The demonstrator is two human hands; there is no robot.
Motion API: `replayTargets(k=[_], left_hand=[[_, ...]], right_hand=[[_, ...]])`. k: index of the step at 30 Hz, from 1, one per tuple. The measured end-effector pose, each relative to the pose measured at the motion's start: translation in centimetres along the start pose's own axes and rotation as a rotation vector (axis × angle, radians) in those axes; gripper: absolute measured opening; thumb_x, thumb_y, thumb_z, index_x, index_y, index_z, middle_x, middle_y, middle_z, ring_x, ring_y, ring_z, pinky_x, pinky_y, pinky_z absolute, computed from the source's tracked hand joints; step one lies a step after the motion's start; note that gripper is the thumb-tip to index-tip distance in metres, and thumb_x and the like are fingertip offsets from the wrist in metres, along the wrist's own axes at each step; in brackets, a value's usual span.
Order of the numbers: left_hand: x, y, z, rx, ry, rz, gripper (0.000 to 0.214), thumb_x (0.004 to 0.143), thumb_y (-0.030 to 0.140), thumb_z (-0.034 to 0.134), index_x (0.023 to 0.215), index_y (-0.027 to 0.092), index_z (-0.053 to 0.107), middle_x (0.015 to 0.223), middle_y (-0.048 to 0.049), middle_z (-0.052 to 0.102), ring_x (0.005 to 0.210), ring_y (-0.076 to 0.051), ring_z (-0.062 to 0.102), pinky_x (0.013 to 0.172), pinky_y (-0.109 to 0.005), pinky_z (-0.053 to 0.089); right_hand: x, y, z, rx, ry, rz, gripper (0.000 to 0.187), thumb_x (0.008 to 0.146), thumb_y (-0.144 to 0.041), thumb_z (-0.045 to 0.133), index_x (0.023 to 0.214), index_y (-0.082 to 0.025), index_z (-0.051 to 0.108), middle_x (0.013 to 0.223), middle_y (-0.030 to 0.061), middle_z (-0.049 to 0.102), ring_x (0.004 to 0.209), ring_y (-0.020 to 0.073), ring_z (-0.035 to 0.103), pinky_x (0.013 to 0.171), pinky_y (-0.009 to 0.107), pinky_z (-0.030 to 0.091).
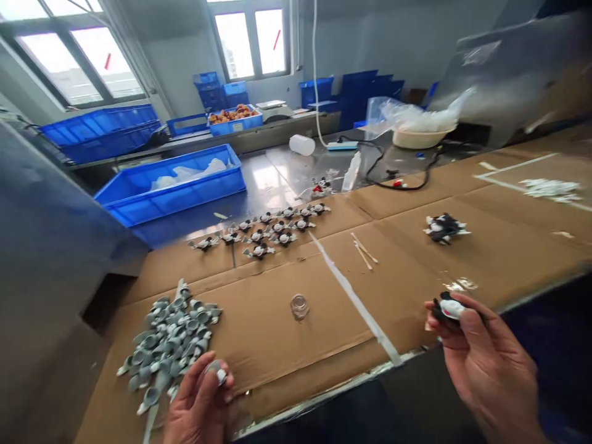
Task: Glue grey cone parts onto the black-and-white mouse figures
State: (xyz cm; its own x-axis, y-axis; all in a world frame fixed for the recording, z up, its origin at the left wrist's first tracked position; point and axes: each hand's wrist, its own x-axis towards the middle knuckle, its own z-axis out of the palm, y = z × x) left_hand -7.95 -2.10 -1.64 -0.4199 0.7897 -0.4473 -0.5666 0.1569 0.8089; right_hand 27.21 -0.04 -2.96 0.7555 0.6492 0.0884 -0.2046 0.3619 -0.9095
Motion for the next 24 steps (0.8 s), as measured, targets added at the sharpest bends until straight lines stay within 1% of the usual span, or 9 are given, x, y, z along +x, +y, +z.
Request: replayTargets(k=[1, 2, 5, 9, 11, 14, 18, 21, 24], left_hand=[[-0.2, 0.0, 0.1, -0.059, -0.019, 0.014, 0.058, 0.036, 0.033, 0.105, 0.086, 0.019, 0.080, 0.071, -0.0034, 0.074, 0.056, -0.012, 0.065, 0.049, -0.016, 0.052], [-0.3, -0.1, 0.2, -0.097, -0.030, 0.022, 0.055, 0.042, 0.032, 0.104, 0.089, 0.018, 0.080, 0.072, -0.0029, 0.074, 0.055, -0.009, 0.064, 0.050, -0.013, 0.052], [-0.5, -0.8, 0.5, -0.109, -0.028, 0.029, 0.050, 0.049, 0.028, 0.102, 0.092, 0.014, 0.081, 0.077, -0.0046, 0.075, 0.056, -0.008, 0.064, 0.052, -0.012, 0.056], [-0.7, -1.1, 0.2, -0.080, -0.026, -0.009, 0.039, 0.063, 0.014, 0.093, 0.101, 0.012, 0.080, 0.100, -0.0134, 0.079, 0.065, -0.012, 0.071, 0.063, -0.016, 0.062], [-0.9, -0.9, 0.3, -0.065, -0.027, -0.026, 0.036, 0.067, 0.009, 0.089, 0.101, 0.011, 0.080, 0.105, -0.0150, 0.079, 0.067, -0.014, 0.073, 0.065, -0.018, 0.063], [-1.2, -0.6, 0.7, -0.051, -0.025, -0.034, 0.035, 0.065, 0.010, 0.091, 0.098, 0.011, 0.080, 0.098, -0.0116, 0.080, 0.068, -0.014, 0.074, 0.066, -0.017, 0.063], [-1.6, -0.3, 1.2, -0.058, -0.029, -0.024, 0.038, 0.056, 0.020, 0.099, 0.088, 0.014, 0.079, 0.082, -0.0038, 0.077, 0.065, -0.012, 0.073, 0.062, -0.014, 0.061], [-1.8, -0.1, 1.4, -0.053, -0.027, -0.019, 0.040, 0.052, 0.025, 0.101, 0.083, 0.013, 0.078, 0.081, -0.0035, 0.077, 0.065, -0.013, 0.073, 0.061, -0.015, 0.061], [-1.9, -0.1, 1.5, -0.043, -0.016, -0.016, 0.041, 0.051, 0.025, 0.101, 0.081, 0.013, 0.077, 0.081, -0.0048, 0.077, 0.063, -0.012, 0.072, 0.060, -0.014, 0.060]], right_hand=[[-1.0, 0.0, 0.6, 0.016, -0.013, 0.064, 0.044, 0.059, -0.045, 0.096, 0.091, -0.022, 0.077, 0.073, 0.0024, 0.077, 0.061, 0.0136, 0.073, 0.058, 0.016, 0.061], [-1.8, 0.1, 1.2, 0.023, -0.024, 0.123, 0.045, 0.056, -0.044, 0.098, 0.090, -0.022, 0.077, 0.072, 0.0024, 0.077, 0.061, 0.0142, 0.074, 0.061, 0.016, 0.062], [-3.7, 0.4, 2.5, 0.013, -0.070, 0.231, 0.048, 0.053, -0.039, 0.100, 0.093, -0.025, 0.078, 0.074, 0.0028, 0.078, 0.070, 0.0164, 0.078, 0.071, 0.017, 0.064], [-4.7, 0.9, 3.2, -0.018, -0.130, 0.242, 0.047, 0.056, -0.038, 0.099, 0.097, -0.026, 0.079, 0.076, 0.0049, 0.079, 0.067, 0.0152, 0.077, 0.074, 0.016, 0.063], [-4.8, 1.1, 3.2, -0.030, -0.144, 0.228, 0.045, 0.059, -0.039, 0.098, 0.097, -0.025, 0.079, 0.078, 0.0047, 0.079, 0.066, 0.0151, 0.077, 0.076, 0.016, 0.064], [-4.8, 1.2, 3.2, -0.040, -0.186, 0.225, 0.043, 0.062, -0.041, 0.097, 0.098, -0.025, 0.079, 0.078, 0.0042, 0.079, 0.068, 0.0153, 0.077, 0.075, 0.017, 0.064], [-4.9, 1.2, 3.2, -0.065, -0.208, 0.231, 0.040, 0.066, -0.040, 0.095, 0.099, -0.024, 0.079, 0.077, 0.0042, 0.078, 0.067, 0.0145, 0.076, 0.074, 0.016, 0.063], [-5.1, 1.4, 3.2, -0.077, -0.217, 0.224, 0.040, 0.065, -0.038, 0.095, 0.099, -0.024, 0.079, 0.081, 0.0034, 0.078, 0.068, 0.0142, 0.076, 0.076, 0.017, 0.064], [-5.2, 1.5, 3.4, -0.083, -0.241, 0.206, 0.038, 0.064, -0.038, 0.095, 0.097, -0.024, 0.081, 0.086, 0.0042, 0.079, 0.068, 0.0149, 0.075, 0.073, 0.018, 0.064]])
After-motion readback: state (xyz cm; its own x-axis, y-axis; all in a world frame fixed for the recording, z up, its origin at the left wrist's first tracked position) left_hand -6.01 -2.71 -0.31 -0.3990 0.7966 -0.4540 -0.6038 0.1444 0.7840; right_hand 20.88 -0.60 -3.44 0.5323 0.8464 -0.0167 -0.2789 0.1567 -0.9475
